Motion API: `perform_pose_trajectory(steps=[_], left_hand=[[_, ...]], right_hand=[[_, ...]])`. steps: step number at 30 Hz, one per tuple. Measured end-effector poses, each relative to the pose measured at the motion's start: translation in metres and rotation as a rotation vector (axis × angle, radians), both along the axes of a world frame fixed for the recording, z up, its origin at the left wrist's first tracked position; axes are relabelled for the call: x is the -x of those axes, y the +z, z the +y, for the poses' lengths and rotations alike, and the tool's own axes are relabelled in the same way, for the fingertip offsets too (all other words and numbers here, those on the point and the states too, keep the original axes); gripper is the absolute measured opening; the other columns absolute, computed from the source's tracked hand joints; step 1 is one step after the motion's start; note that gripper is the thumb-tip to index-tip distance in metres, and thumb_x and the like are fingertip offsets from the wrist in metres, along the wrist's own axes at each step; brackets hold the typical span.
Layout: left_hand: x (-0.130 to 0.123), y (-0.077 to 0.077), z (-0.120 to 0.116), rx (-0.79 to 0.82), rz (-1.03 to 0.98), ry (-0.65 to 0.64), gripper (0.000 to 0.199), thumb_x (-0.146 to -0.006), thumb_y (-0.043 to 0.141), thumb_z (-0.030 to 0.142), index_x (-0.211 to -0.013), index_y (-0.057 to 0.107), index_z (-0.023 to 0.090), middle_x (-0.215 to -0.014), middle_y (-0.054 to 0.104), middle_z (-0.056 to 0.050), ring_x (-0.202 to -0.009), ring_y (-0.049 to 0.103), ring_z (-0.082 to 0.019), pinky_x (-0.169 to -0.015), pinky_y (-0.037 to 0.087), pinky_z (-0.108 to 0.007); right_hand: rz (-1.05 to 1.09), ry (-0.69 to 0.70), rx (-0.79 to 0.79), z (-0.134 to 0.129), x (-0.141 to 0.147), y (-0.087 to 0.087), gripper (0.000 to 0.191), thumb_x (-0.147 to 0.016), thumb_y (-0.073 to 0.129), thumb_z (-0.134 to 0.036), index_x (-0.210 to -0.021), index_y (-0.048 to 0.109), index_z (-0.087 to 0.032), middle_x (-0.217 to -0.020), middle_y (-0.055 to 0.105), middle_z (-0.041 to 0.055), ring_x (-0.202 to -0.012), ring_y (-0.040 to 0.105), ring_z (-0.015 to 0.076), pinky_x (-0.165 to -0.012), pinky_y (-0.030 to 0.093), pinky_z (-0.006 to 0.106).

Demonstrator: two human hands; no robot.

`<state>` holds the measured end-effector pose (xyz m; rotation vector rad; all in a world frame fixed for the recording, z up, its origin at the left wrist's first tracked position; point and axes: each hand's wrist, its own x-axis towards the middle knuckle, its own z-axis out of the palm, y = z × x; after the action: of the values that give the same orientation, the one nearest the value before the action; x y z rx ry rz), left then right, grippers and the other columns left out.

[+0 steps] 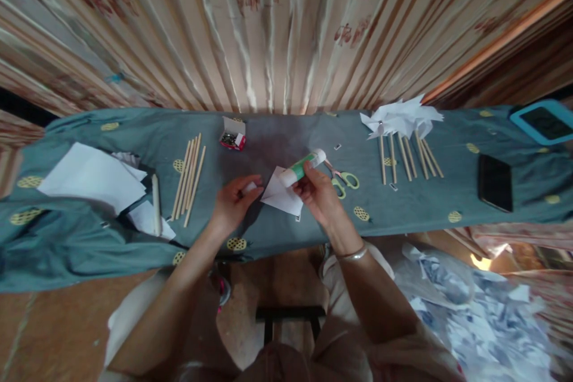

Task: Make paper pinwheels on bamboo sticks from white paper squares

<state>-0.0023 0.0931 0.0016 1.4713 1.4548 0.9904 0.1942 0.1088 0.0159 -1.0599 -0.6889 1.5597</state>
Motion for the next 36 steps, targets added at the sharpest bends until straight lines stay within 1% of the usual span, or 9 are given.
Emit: perform_pose_trajectory(steps=[2, 5, 9, 13, 17, 21, 26, 29, 36], left_hand=[[0.009, -0.007, 0.002, -0.192, 0.282, -0.042, 0.032, -0.083, 0.061, 0.038, -0.107, 0.071, 0.020, -0.110, 0.071, -0.009, -0.105, 0.063, -0.027, -0.095, 0.050, -0.043], [0.015, -0.015, 0.004, -0.351, 0.504, -0.139, 0.032, -0.088, 0.053, 0.027, -0.115, 0.067, 0.017, -0.117, 0.068, -0.012, -0.110, 0.060, -0.028, -0.099, 0.048, -0.046], [0.017, -0.014, 0.002, -0.463, 0.585, -0.142, 0.039, -0.091, 0.054, 0.030, -0.127, 0.058, 0.014, -0.131, 0.060, -0.016, -0.120, 0.054, -0.030, -0.102, 0.046, -0.048], [0.011, -0.002, -0.005, -0.544, 0.635, -0.069, 0.037, -0.093, 0.054, 0.030, -0.128, 0.055, 0.019, -0.141, 0.052, -0.012, -0.126, 0.049, -0.029, -0.107, 0.042, -0.048], [-0.006, 0.002, -0.021, -0.660, 0.637, -0.191, 0.031, -0.095, 0.051, 0.024, -0.125, 0.056, 0.019, -0.134, 0.058, -0.012, -0.120, 0.054, -0.028, -0.101, 0.045, -0.048], [-0.026, -0.008, -0.035, -0.624, 0.600, -0.329, 0.033, -0.097, 0.048, 0.026, -0.128, 0.056, 0.017, -0.129, 0.062, -0.014, -0.119, 0.055, -0.029, -0.100, 0.046, -0.049], [-0.035, -0.017, -0.040, -0.528, 0.683, -0.404, 0.047, -0.095, 0.052, 0.040, -0.137, 0.050, 0.019, -0.149, 0.044, -0.018, -0.137, 0.040, -0.034, -0.110, 0.035, -0.057], [-0.036, -0.017, -0.040, -0.485, 0.704, -0.414, 0.052, -0.091, 0.057, 0.044, -0.138, 0.050, 0.022, -0.154, 0.036, -0.019, -0.144, 0.029, -0.038, -0.111, 0.030, -0.061], [-0.038, -0.017, -0.041, -0.439, 0.690, -0.418, 0.052, -0.087, 0.064, 0.043, -0.134, 0.054, 0.024, -0.153, 0.039, -0.017, -0.145, 0.027, -0.039, -0.113, 0.027, -0.063]], right_hand=[[0.031, 0.066, 0.026, 0.000, -0.003, 0.000, 0.040, -0.077, 0.067, -0.060, -0.074, 0.059, -0.022, -0.063, 0.063, -0.0015, -0.053, 0.056, 0.0107, -0.048, 0.047, 0.023], [0.136, 0.126, 0.116, -0.003, -0.004, 0.001, 0.037, -0.080, 0.064, -0.058, -0.081, 0.064, -0.021, -0.069, 0.068, 0.0009, -0.056, 0.059, 0.0117, -0.051, 0.050, 0.023], [0.233, 0.144, 0.203, -0.007, -0.006, 0.002, 0.032, -0.076, 0.070, -0.053, -0.083, 0.067, -0.021, -0.075, 0.071, 0.0017, -0.060, 0.060, 0.0126, -0.050, 0.049, 0.023], [0.223, 0.165, 0.168, -0.009, -0.010, 0.002, 0.036, -0.074, 0.071, -0.058, -0.083, 0.065, -0.023, -0.078, 0.072, 0.0010, -0.065, 0.063, 0.0133, -0.054, 0.052, 0.024], [0.080, 0.188, 0.081, -0.011, -0.013, 0.001, 0.039, -0.078, 0.062, -0.063, -0.079, 0.060, -0.024, -0.075, 0.070, 0.0029, -0.069, 0.066, 0.0174, -0.062, 0.057, 0.031], [0.017, 0.191, 0.047, -0.010, -0.016, 0.003, 0.029, -0.077, 0.061, -0.053, -0.080, 0.060, -0.024, -0.080, 0.072, 0.0045, -0.075, 0.067, 0.0197, -0.071, 0.058, 0.035], [-0.142, 0.201, -0.030, -0.007, -0.021, 0.007, 0.024, -0.077, 0.057, -0.045, -0.085, 0.061, -0.024, -0.082, 0.072, 0.0043, -0.080, 0.068, 0.0213, -0.077, 0.057, 0.039], [-0.250, 0.106, -0.117, -0.006, -0.024, 0.007, 0.021, -0.072, 0.065, -0.038, -0.087, 0.061, -0.024, -0.081, 0.070, 0.0014, -0.079, 0.066, 0.0184, -0.080, 0.054, 0.035], [-0.766, 0.083, -0.272, -0.012, -0.024, -0.004, 0.026, -0.076, 0.071, -0.042, -0.088, 0.062, -0.021, -0.085, 0.068, 0.0034, -0.078, 0.064, 0.0180, -0.080, 0.052, 0.036]])
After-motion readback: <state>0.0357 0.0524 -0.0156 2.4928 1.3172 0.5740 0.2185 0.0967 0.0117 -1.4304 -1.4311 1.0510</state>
